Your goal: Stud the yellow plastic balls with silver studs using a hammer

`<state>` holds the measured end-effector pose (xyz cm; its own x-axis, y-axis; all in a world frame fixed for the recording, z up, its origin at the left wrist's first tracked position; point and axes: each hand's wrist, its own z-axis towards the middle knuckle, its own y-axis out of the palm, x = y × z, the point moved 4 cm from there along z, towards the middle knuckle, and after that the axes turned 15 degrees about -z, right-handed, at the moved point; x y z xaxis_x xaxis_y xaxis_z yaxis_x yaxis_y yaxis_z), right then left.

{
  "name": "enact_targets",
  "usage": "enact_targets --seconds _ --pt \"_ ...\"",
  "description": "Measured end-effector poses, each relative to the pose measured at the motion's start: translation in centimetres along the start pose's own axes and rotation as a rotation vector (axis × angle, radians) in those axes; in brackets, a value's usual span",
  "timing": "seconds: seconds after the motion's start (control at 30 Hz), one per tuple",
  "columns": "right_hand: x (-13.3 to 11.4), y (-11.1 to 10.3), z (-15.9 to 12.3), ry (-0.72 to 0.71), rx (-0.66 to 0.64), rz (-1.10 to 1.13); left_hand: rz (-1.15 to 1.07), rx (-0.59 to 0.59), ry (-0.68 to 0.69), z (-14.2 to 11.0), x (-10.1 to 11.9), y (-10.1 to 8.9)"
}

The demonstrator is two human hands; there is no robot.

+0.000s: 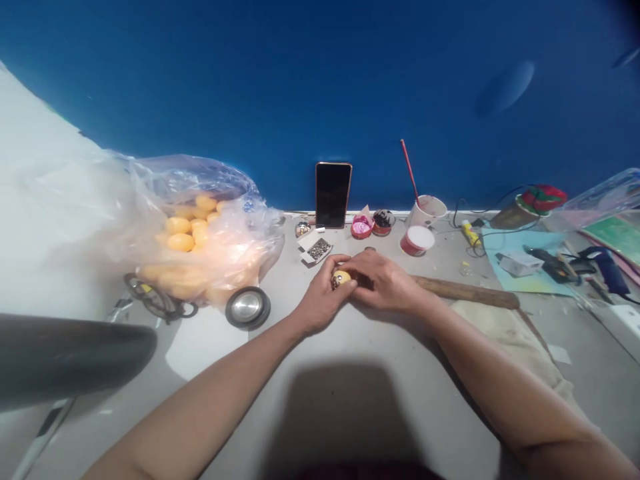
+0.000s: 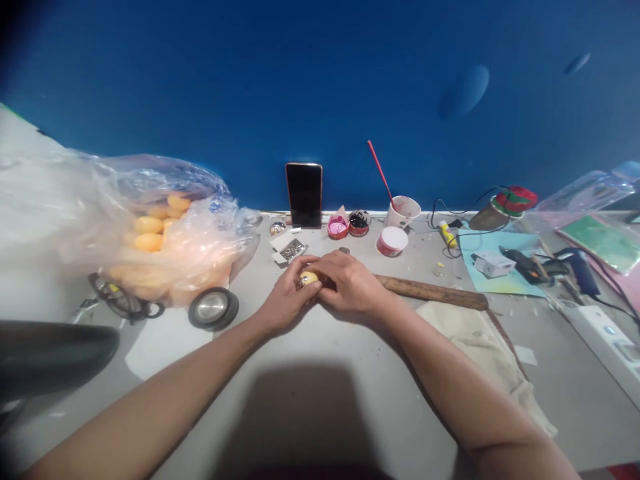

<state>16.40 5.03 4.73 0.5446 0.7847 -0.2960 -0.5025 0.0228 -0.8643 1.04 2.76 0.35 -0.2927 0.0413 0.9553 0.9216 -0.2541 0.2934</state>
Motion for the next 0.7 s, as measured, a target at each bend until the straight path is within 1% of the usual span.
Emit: enact_targets --seconds 0.07,0.13,0.17,0.23,0.3,0.4,0.53,0.6,0.7 --pt "1.1 -0.7 -0.1 0.041 -0.02 0.022 0.006 0.029 -0.04 -0.2 -0.2 0.2" --pt "2.3 -1.5 -0.2 0.15 0.011 -0.029 0.017 0.04 -0.08 -0.4 -0.1 0.3" --pt "2.9 -1.7 -0.1 0.222 0.018 -0.057 0.031 0.033 -0.1 -0.5 0.0 0.5" --pt "3.7 -1.8 0.6 0.345 -0.005 -0.116 0.073 -0.019 -0.145 -0.6 0.3 0.8" --pt "3.6 -1.5 2.0 0.406 -0.073 -0.182 0.118 -0.063 -0.156 -0.6 0.8 1.1" --pt "2.4 -0.5 5.1 0.412 -0.218 -0.315 0.157 -0.068 -0.13 -0.6 1.3 1.2" --pt "0.3 1.1 9.3 0.383 -0.398 -0.547 0.171 -0.068 -0.115 -0.4 1.0 1.0" --pt "-0.3 2.0 10.6 0.38 -0.491 -0.597 0.17 -0.077 -0.09 -0.3 0.9 1.0" --pt "-0.5 3.0 11.5 0.398 -0.602 -0.602 0.161 -0.086 -0.087 -0.3 0.8 0.9"
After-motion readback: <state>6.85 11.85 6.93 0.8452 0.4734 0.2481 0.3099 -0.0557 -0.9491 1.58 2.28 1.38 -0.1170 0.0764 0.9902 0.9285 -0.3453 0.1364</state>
